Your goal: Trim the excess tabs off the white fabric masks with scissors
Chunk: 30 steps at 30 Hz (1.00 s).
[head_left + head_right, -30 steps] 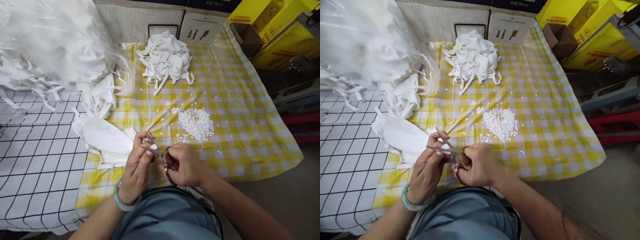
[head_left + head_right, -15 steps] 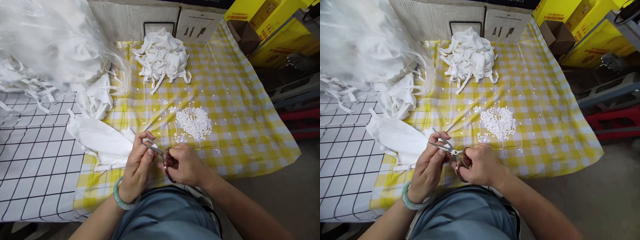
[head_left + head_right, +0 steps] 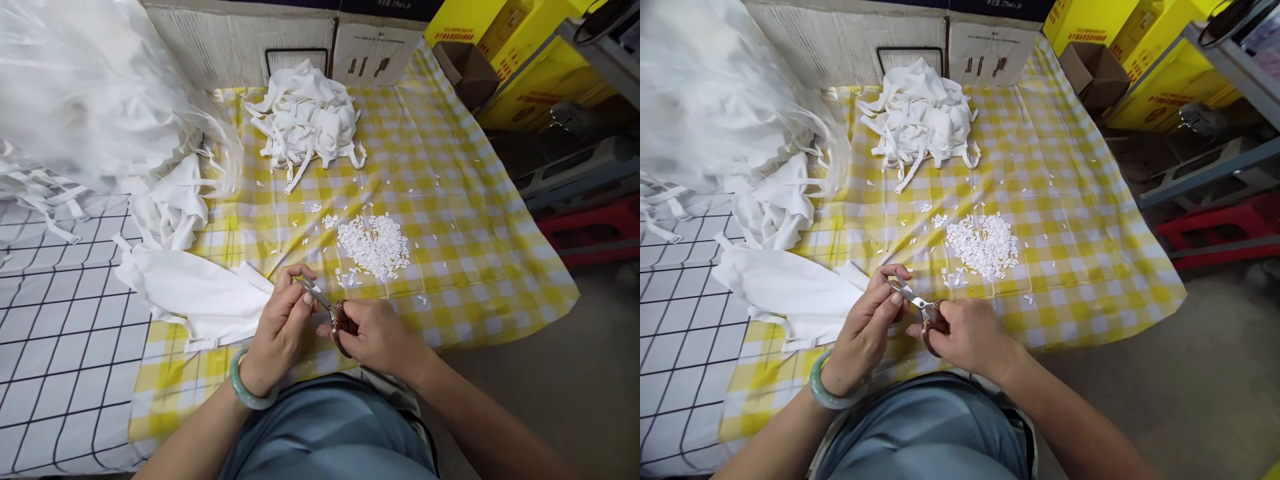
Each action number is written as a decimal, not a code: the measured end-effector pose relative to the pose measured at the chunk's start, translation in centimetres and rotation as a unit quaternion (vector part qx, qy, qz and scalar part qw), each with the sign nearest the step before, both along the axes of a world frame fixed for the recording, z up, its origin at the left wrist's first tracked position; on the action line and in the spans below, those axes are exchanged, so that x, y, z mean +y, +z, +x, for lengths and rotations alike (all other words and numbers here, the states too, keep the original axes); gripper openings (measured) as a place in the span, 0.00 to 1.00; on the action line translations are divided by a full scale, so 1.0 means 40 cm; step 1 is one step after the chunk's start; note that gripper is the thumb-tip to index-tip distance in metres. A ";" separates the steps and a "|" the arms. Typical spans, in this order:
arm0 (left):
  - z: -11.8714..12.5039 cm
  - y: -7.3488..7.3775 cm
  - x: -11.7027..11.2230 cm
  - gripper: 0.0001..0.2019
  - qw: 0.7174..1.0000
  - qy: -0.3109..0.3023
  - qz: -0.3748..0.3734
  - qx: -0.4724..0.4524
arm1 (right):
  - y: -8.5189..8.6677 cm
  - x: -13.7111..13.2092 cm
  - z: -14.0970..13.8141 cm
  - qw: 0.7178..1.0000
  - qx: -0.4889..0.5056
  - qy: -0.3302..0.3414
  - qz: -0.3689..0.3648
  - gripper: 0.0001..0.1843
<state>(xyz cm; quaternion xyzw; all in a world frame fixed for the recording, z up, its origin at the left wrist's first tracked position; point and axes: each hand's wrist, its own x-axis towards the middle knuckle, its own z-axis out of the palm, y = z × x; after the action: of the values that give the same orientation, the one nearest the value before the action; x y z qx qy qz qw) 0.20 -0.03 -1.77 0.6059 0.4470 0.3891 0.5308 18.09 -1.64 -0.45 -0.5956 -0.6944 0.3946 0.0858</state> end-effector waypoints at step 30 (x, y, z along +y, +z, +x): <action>-0.012 -0.005 -0.007 0.15 1.000 -0.019 0.004 -0.021 | 0.009 0.011 -0.017 1.000 0.025 -0.005 -0.013 0.22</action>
<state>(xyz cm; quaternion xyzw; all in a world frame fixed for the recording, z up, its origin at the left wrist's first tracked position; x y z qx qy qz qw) -0.28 -0.31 -1.96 0.6082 0.4225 0.3937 0.5446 17.39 -1.19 -0.10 -0.5904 -0.6837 0.4176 0.0975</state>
